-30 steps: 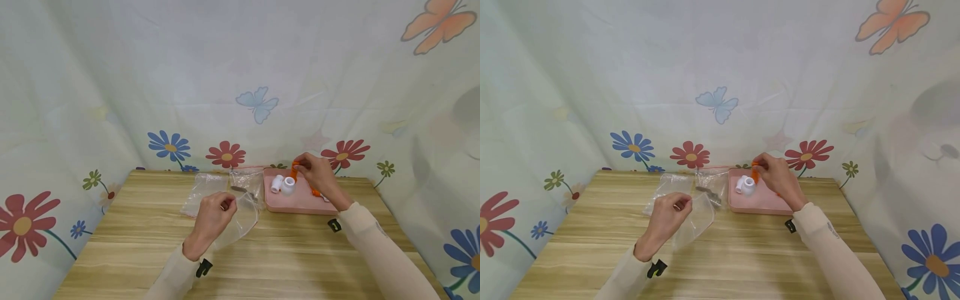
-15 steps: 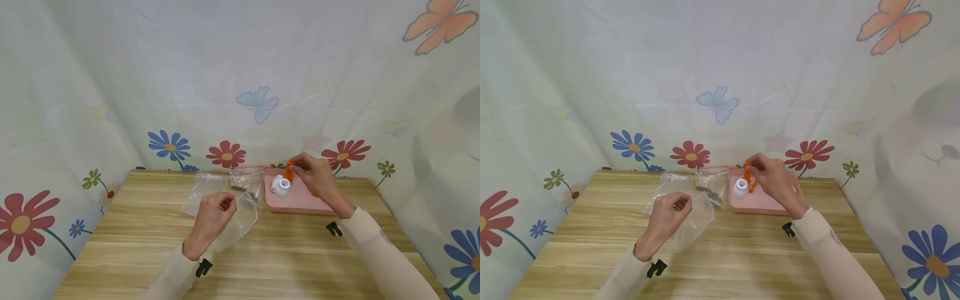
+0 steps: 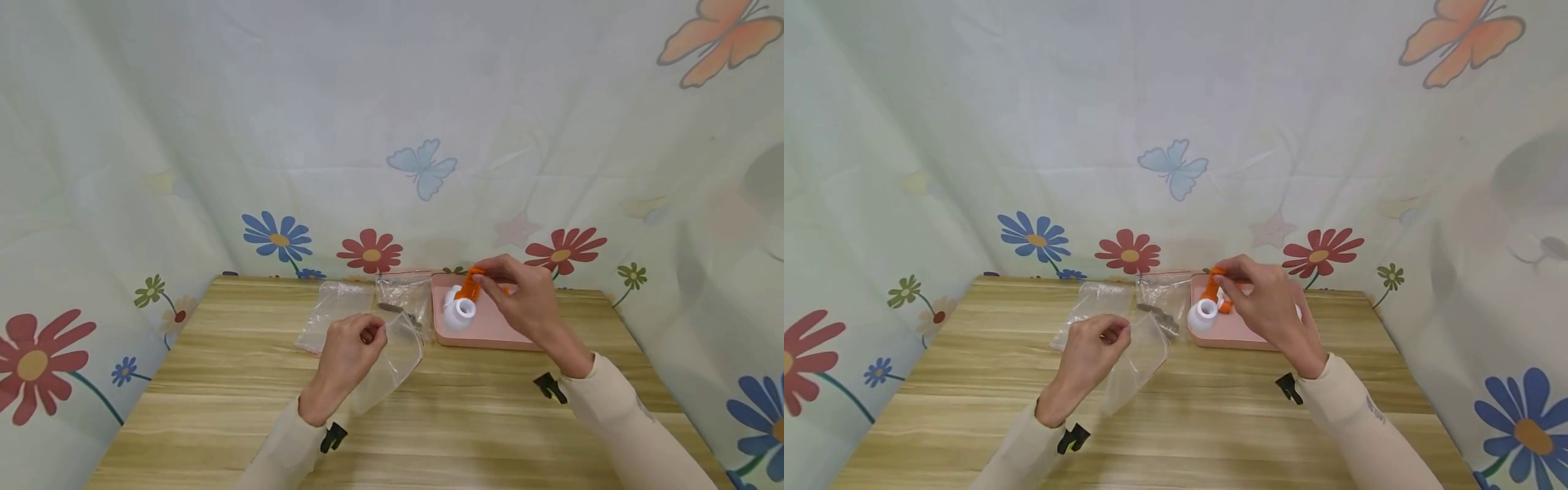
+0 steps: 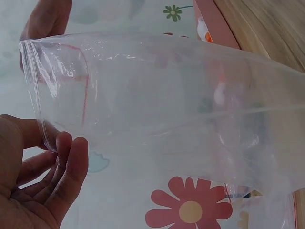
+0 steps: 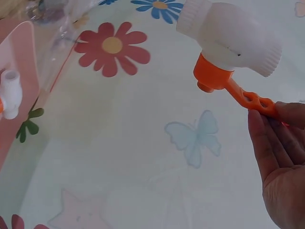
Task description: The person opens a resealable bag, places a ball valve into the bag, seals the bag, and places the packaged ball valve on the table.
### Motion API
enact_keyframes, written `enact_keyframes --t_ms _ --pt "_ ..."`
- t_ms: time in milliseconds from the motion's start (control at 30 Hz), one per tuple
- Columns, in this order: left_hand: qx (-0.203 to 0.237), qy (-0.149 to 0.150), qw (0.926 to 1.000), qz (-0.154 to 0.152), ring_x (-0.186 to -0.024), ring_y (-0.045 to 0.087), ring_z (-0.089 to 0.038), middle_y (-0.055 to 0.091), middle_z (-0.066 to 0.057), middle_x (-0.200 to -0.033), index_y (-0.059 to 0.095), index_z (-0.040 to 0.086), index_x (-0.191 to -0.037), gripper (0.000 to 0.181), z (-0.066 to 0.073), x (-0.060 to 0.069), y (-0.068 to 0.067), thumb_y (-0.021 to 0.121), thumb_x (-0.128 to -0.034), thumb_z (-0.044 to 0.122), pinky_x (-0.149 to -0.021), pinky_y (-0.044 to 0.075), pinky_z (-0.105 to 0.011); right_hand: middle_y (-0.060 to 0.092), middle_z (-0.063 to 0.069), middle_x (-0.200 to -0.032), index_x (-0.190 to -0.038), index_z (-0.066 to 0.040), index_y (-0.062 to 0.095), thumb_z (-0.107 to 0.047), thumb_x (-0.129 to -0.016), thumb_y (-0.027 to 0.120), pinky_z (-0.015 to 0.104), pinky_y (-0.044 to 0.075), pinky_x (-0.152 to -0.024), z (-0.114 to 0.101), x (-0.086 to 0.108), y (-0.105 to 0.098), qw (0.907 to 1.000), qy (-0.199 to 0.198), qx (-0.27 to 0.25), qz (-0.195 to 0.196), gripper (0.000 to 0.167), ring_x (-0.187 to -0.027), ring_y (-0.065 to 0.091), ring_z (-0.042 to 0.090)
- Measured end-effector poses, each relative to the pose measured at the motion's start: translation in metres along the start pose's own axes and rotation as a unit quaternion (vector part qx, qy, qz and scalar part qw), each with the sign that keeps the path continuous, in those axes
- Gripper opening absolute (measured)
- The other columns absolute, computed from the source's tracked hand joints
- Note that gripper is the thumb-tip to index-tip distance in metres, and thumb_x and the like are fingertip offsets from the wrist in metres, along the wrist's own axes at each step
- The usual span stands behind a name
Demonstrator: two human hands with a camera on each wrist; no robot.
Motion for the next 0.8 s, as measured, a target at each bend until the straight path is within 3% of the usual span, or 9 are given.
enact_keyframes --t_ms 267,533,667,800 --pt "0.004 -0.004 1.0000 -0.001 -0.058 0.061 -0.007 0.068 -0.001 -0.068 0.073 0.006 -0.080 0.006 0.002 0.000 0.000 0.069 -0.0811 0.001 -0.056 0.050 -0.017 0.076 0.012 -0.087 -0.094 0.002 0.069 0.014 -0.069 0.079 0.009 0.052 -0.075 -0.030 -0.001 -0.011 0.9981 -0.037 -0.039 0.029 0.030 -0.074 0.074 0.019" --pt "0.007 -0.002 1.0000 -0.001 -0.058 0.062 -0.009 0.069 -0.003 -0.069 0.074 0.003 -0.081 0.006 0.005 0.000 0.000 0.069 -0.0820 0.001 -0.056 0.051 -0.017 0.074 0.015 -0.088 -0.091 0.004 0.069 0.017 -0.066 0.078 0.011 0.054 -0.076 -0.045 0.002 -0.012 0.9943 -0.035 -0.087 0.049 0.029 -0.083 0.070 -0.003" --pt "0.006 -0.002 1.0000 -0.002 -0.059 0.062 -0.009 0.069 -0.003 -0.069 0.074 0.003 -0.082 0.005 0.006 0.000 0.001 0.069 -0.0826 0.002 -0.056 0.051 -0.017 0.074 0.013 -0.087 -0.093 0.000 0.070 0.014 -0.068 0.079 0.013 0.055 -0.074 -0.054 0.003 -0.008 0.9939 -0.044 -0.090 0.045 0.029 -0.079 0.071 0.003" --pt "0.006 -0.004 1.0000 -0.004 -0.059 0.062 -0.009 0.069 -0.003 -0.070 0.074 0.004 -0.083 0.005 0.008 0.000 0.001 0.069 -0.0834 0.003 -0.056 0.051 -0.017 0.075 0.012 -0.087 -0.094 -0.001 0.071 0.002 -0.077 0.078 0.016 0.056 -0.072 -0.063 0.004 -0.001 0.9913 -0.072 -0.103 0.040 0.019 -0.074 0.074 0.014"
Point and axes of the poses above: each hand's wrist, its own x-axis away from the middle knuckle, its own y-axis out of the palm, z = x × y, the point moved 10 cm from there along -x, towards the middle knuckle
